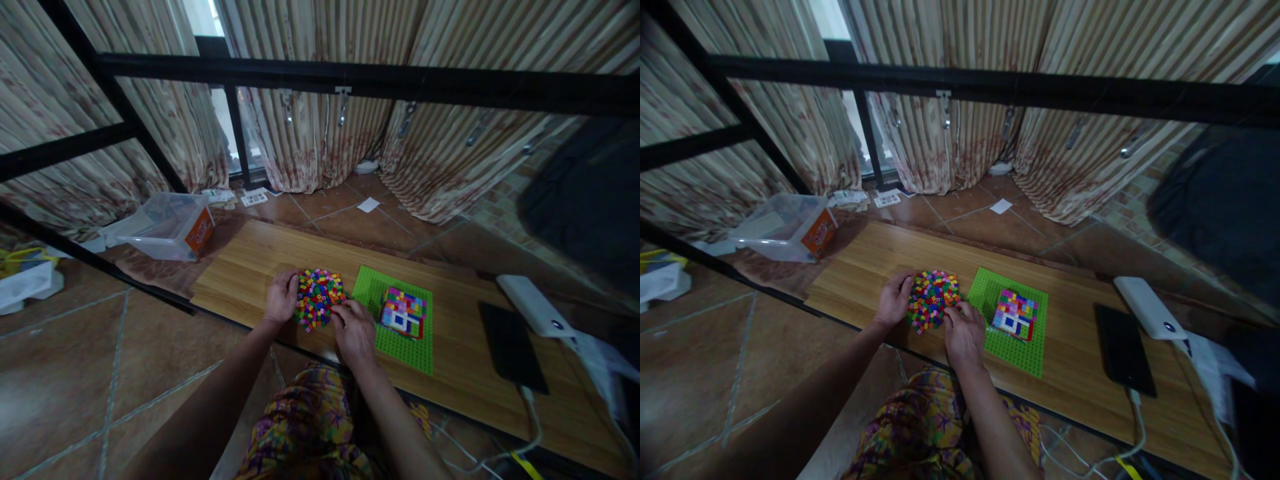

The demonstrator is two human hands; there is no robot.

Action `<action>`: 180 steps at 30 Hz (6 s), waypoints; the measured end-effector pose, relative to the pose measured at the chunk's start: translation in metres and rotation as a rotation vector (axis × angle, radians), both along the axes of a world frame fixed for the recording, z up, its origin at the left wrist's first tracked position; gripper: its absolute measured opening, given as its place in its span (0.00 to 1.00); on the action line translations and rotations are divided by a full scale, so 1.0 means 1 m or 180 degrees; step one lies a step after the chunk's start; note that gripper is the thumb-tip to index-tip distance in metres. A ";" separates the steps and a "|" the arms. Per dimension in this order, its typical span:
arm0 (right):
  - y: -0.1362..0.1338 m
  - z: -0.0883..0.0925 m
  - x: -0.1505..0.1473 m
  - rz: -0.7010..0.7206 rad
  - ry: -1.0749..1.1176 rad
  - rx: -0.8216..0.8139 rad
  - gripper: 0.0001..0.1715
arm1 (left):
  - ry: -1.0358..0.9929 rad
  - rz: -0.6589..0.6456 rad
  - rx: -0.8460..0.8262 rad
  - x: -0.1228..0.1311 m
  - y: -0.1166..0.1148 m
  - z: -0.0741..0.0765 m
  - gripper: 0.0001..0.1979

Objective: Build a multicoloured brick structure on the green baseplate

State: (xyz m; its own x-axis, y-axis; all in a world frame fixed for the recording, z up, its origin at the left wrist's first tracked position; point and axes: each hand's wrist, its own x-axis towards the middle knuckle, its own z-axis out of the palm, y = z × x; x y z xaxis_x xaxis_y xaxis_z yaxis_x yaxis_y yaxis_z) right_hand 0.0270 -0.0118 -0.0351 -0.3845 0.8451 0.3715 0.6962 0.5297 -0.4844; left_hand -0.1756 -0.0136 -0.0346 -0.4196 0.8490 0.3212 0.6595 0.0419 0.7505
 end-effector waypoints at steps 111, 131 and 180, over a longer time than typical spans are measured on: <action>0.007 0.028 -0.025 0.0475 0.0052 -0.0519 0.18 | 0.0084 -0.0131 -0.0041 -0.006 0.000 0.000 0.19; 0.013 0.042 -0.028 0.0610 0.0136 -0.0398 0.12 | 0.0006 -0.0078 -0.0002 -0.008 0.002 -0.004 0.17; 0.033 0.022 0.112 -0.1311 0.1258 -0.0062 0.13 | 0.0180 -0.0101 -0.0055 -0.012 0.005 -0.003 0.17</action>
